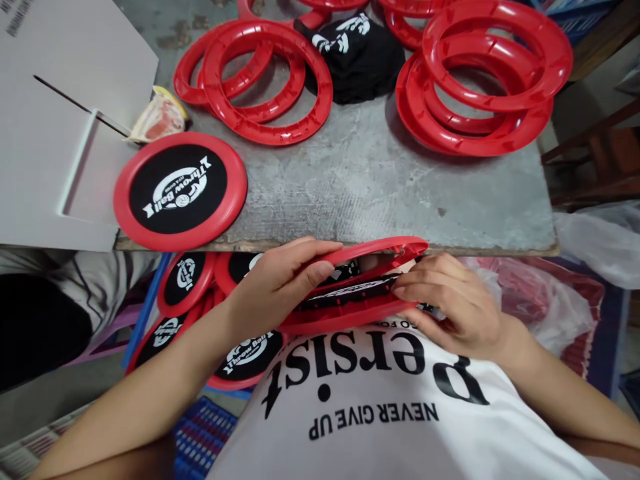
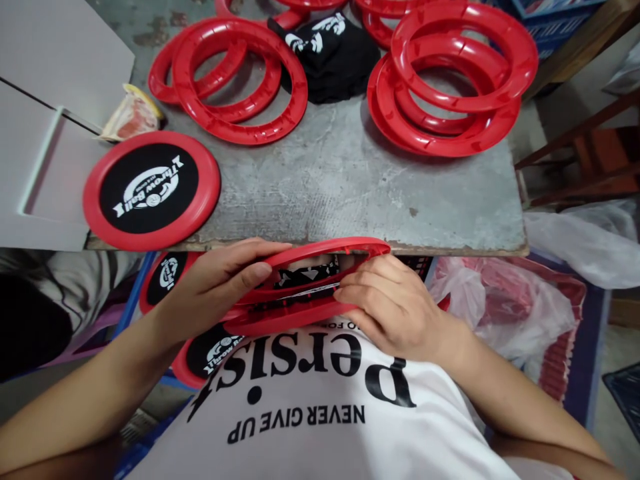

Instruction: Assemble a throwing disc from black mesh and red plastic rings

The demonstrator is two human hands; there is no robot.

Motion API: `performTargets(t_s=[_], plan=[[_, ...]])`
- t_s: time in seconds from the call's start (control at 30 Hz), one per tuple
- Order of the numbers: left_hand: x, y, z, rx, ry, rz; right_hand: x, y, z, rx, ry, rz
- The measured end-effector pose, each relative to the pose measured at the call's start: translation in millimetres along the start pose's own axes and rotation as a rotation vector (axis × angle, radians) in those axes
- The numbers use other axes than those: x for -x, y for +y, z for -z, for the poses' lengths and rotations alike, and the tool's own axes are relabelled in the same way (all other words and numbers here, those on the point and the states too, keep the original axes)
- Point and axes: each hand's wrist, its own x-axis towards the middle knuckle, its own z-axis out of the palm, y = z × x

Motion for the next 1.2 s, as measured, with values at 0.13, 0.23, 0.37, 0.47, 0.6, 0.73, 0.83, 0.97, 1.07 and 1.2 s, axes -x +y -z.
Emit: performTargets(t_s=[0.13,0.23,0.37,0.47,0.6,0.73,0.83,0.97,1.07,1.2], plan=[[1.2,-2.0,2.1,-0.004,0.027,-0.002,5.7,1.3,-1.8,0.07,0.038,-0.019],[3.4,-5.0,3.8,-0.015,0.004,-0.029,16.1,3.5,-4.9,0.099,0.069,-0.115],[11.3,-8.9,4.4,-0.042,-0.021,-0.044,35.3,6.6,-10.8,0.003,0.148,-0.359],[20.7,-9.2,4.4,-0.064,-0.012,-0.05,44.6,5.9,-10.5,-0.073,0.228,-0.426],[32.2,-4.4,3.6,-0.073,-0.064,-0.071,41.3,-1.1,-1.8,-0.034,0.162,-0.235],[41.9,2.2,-0.9,-0.097,-0.097,-0.08,29.6,-10.2,5.2,0.118,0.15,-0.163],[51.5,7.1,-6.7,-0.161,-0.054,-0.051,22.9,-15.2,7.9,0.205,0.153,-0.119],[66.1,9.9,-12.6,-0.218,0.023,-0.001,19.8,-18.1,11.5,0.244,0.092,-0.085],[75.6,5.5,-14.3,-0.253,0.039,0.014,22.4,-18.4,11.8,0.253,0.031,-0.099],[85.2,-4.4,-17.3,-0.225,0.007,0.044,28.4,-18.9,9.0,0.221,0.042,-0.077]])
